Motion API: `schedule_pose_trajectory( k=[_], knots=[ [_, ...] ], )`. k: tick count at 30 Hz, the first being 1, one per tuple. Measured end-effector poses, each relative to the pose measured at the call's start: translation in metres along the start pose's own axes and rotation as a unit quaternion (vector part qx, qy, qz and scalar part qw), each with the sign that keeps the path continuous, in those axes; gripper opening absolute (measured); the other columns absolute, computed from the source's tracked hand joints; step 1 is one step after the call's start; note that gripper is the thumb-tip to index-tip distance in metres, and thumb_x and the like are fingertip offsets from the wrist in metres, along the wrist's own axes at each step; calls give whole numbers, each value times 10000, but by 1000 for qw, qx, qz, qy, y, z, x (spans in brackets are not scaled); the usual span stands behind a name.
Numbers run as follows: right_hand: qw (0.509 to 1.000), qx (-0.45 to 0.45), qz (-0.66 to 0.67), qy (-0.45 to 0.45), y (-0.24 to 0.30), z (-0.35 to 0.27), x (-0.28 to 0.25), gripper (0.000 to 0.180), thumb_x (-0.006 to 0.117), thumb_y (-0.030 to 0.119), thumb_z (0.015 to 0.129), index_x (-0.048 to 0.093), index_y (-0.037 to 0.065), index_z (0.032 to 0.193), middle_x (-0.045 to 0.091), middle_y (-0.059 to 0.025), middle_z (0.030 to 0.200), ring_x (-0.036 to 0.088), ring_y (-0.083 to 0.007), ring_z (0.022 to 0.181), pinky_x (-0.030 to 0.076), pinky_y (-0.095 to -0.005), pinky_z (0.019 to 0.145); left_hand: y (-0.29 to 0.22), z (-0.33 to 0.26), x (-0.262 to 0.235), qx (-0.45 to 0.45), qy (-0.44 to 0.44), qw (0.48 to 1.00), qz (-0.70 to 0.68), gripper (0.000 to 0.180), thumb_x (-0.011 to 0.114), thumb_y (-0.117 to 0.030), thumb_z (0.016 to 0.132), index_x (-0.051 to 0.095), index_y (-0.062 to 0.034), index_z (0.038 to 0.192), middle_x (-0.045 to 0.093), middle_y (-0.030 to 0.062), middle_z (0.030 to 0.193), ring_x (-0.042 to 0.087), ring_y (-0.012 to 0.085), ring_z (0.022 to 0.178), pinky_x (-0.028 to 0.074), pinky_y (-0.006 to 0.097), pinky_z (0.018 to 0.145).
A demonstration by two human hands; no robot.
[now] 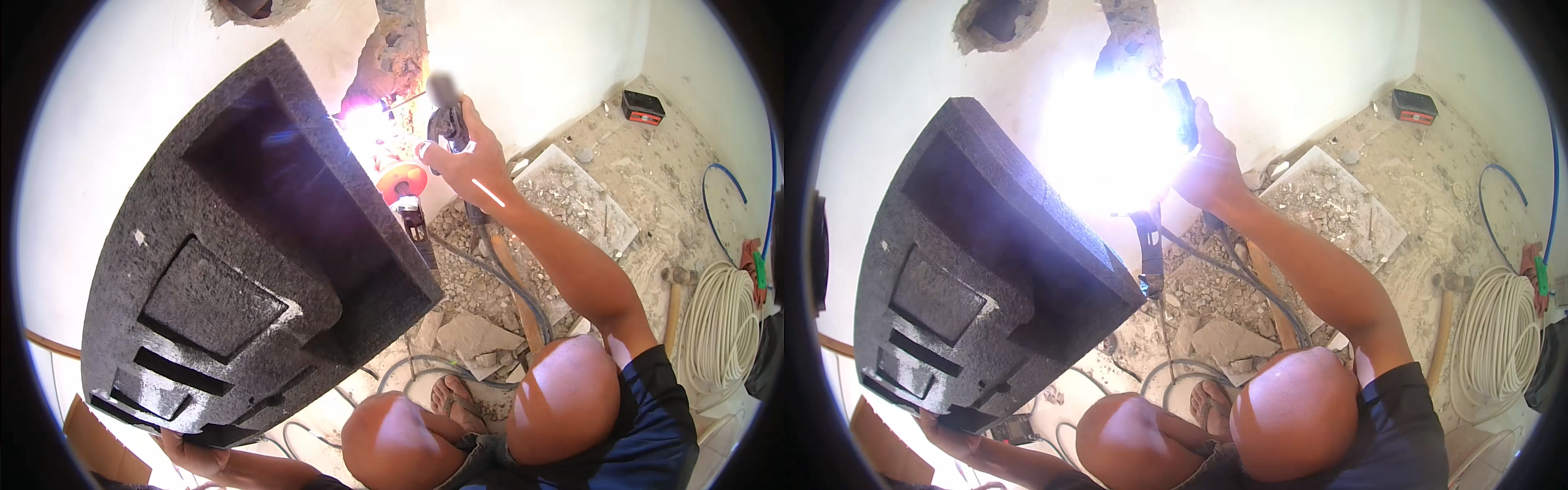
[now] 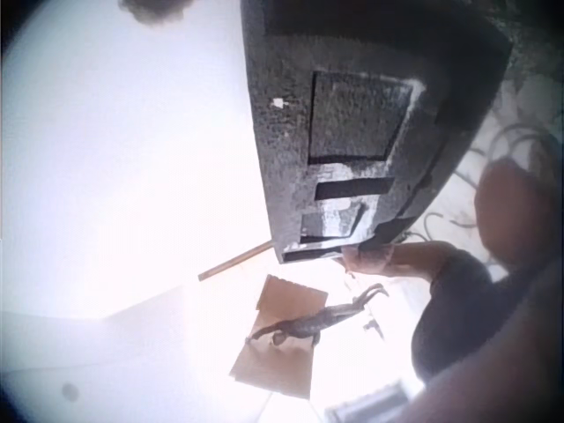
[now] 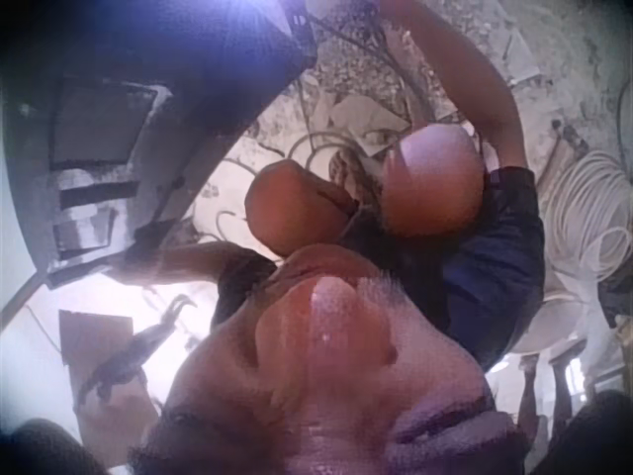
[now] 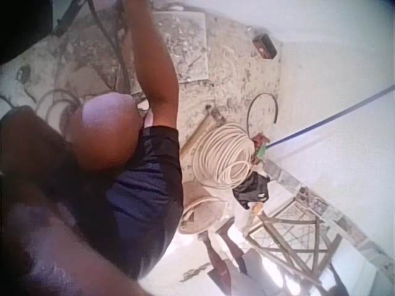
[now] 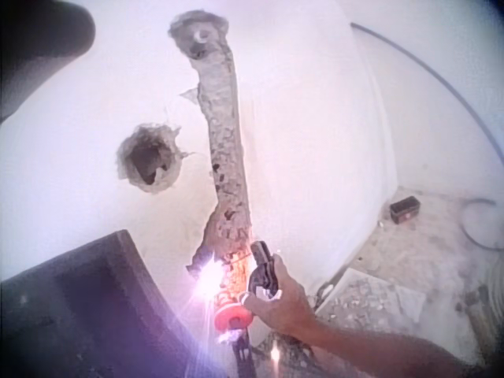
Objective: The person welds a metal rod into a hole in the wall using a welding torch and a welding mask. They then use a hammer to chip away debris from the wall around the welded rod.
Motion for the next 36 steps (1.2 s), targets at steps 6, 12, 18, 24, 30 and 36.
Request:
schedule_pose_trajectory(
  k=[6, 12, 18, 24, 30, 36],
  knots=[
    [995, -56, -82, 23, 3, -2, -6, 677, 666, 161, 749, 334, -45, 1303, 570, -50, 859, 545, -79, 738, 454, -219, 619, 1, -4, 7, 4, 6, 1000, 1, 421, 535, -156, 786, 512, 79, 1135, 545, 155, 1119, 546, 260, 998, 438, 395, 848],
    [995, -46, -83, 42, -7, -4, -2, 792, 630, 117, 763, 180, -81, 1384, 560, -104, 973, 572, -118, 753, 474, -231, 653, -4, -8, 9, 24, 15, 999, 27, 507, 548, -204, 779, 470, 66, 1201, 515, 166, 1164, 512, 270, 1058, 413, 405, 886],
    [981, -72, 163, 80, -37, -4, -1, 761, 639, 103, 751, 212, -55, 1361, 556, -90, 990, 568, -112, 773, 476, -238, 662, -3, -9, 10, -13, 25, 1000, 11, 510, 483, -169, 790, 428, 37, 1253, 482, 168, 1230, 488, 277, 1107, 405, 406, 916],
    [996, -80, -34, 23, -12, -1, 4, 436, 660, 138, 750, 459, 42, 1125, 544, -18, 852, 539, -78, 756, 458, -230, 668, -1, -10, 15, -35, 31, 999, 2, 505, 465, -150, 796, 419, 13, 1272, 472, 171, 1250, 482, 287, 1122, 410, 416, 918],
    [994, -63, -83, 23, -1, 0, 2, 436, 671, 157, 740, 466, 46, 1110, 520, -7, 825, 486, -68, 711, 435, -239, 634, -3, -10, 16, 3, 14, 999, 30, 525, 506, -237, 800, 435, 29, 1248, 508, 187, 1165, 543, 333, 1006, 496, 468, 729],
    [995, -56, 71, 36, -14, -1, 7, 451, 652, 156, 756, 451, 36, 1140, 551, -31, 911, 534, -89, 796, 464, -243, 698, 0, -10, 18, -42, 14, 999, 16, 564, 522, -276, 781, 435, 25, 1249, 513, 196, 1156, 559, 358, 973, 516, 512, 618]
  ],
)
Point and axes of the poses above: each hand's wrist, its own z-axis towards the middle knuckle, its own x-axis out of the palm, y = z × x, the point moved 4 cm from there along z, towards the middle knuckle
